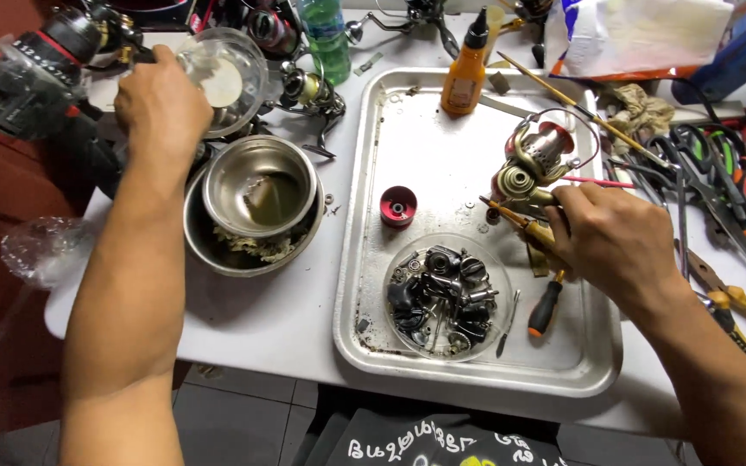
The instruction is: Assembling and adjusting the components of a fishing reel on a workbench.
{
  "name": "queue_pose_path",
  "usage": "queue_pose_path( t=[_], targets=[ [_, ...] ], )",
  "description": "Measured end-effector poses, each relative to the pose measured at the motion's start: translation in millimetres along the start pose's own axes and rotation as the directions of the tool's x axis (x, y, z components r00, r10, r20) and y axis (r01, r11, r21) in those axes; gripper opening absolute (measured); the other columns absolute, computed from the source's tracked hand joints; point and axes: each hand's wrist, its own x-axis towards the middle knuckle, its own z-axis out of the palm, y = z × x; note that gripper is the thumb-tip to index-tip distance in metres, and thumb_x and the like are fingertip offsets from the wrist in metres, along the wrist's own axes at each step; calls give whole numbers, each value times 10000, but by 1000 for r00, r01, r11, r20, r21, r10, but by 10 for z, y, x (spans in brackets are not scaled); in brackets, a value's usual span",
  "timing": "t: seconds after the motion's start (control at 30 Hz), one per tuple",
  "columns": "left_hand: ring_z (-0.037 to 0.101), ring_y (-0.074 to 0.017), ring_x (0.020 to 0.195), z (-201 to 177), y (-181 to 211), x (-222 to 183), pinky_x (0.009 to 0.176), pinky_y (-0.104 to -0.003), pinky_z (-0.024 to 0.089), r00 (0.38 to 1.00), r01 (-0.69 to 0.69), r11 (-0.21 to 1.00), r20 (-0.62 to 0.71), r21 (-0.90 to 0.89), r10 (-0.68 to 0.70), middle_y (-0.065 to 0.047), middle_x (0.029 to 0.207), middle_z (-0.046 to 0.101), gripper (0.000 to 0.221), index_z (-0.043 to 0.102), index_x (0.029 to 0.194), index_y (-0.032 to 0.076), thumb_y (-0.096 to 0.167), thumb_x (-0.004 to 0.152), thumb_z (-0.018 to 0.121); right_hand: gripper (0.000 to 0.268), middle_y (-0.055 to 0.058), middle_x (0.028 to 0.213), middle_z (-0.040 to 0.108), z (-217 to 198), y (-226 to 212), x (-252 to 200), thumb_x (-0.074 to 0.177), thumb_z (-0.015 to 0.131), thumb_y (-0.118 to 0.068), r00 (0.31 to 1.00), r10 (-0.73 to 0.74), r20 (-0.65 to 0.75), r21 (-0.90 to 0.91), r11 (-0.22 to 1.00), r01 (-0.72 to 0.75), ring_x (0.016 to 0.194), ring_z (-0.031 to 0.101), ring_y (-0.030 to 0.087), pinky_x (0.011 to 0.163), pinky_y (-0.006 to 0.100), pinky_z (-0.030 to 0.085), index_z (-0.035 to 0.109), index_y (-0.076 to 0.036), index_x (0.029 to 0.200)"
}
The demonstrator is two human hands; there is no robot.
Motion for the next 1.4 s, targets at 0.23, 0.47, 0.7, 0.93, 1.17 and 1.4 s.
queue_pose_path(
  t=[0.23,0.47,0.7,0.93,1.17,1.4],
  targets=[
    [550,-386,880,-6,4,8,704,-475,514,1000,13,1000,-6,-9,-13,-280,1100,484,541,367,1313,-25,44,832,604,264,1,705,617,86,103,-60,943,521,-362,989,67,129,-69,996,-59,581,614,212,395,345,468,536,-144,795],
    [583,-438,876,98,-136,74,631,-513,532,1000,0,996,-9,93,1,-311,992,591,536,358,1302,-36,190,863,566,265,9,770,651,57,238,-201,961,520,-371,979,171,114,-109,981,-159,571,623,229,419,349,472,604,-147,849],
    [551,-426,910,5,-76,44,720,-536,470,999,44,996,-35,83,-41,-302,1102,521,701,254,1392,13,312,913,670,251,7,779,654,244,512,-367,936,576,-390,968,251,27,-236,942,-238,581,626,216,424,331,455,626,-163,840],
    [568,-295,844,-586,799,-782,731,-399,470,811,-545,813,-373,-204,450,-175,1012,583,210,642,1045,15,100,859,688,259,-3,801,661,403,568,-449,925,590,-410,958,285,31,-277,924,-265,600,633,214,428,330,448,625,-169,837],
    [557,-261,819,-312,1970,-1229,617,-414,460,354,-795,370,126,-482,927,-64,946,567,220,622,1032,123,218,834,600,237,11,781,654,310,537,-438,953,590,-345,956,288,57,-189,943,-273,584,618,211,440,324,457,625,-138,842],
    [550,-267,706,61,2418,-1048,466,-402,424,174,-912,268,299,-310,938,-92,845,546,141,598,883,84,25,839,478,103,-40,795,604,409,620,-593,916,665,-307,960,244,-141,-206,941,-269,671,587,174,526,288,380,631,-212,893]
  ],
)
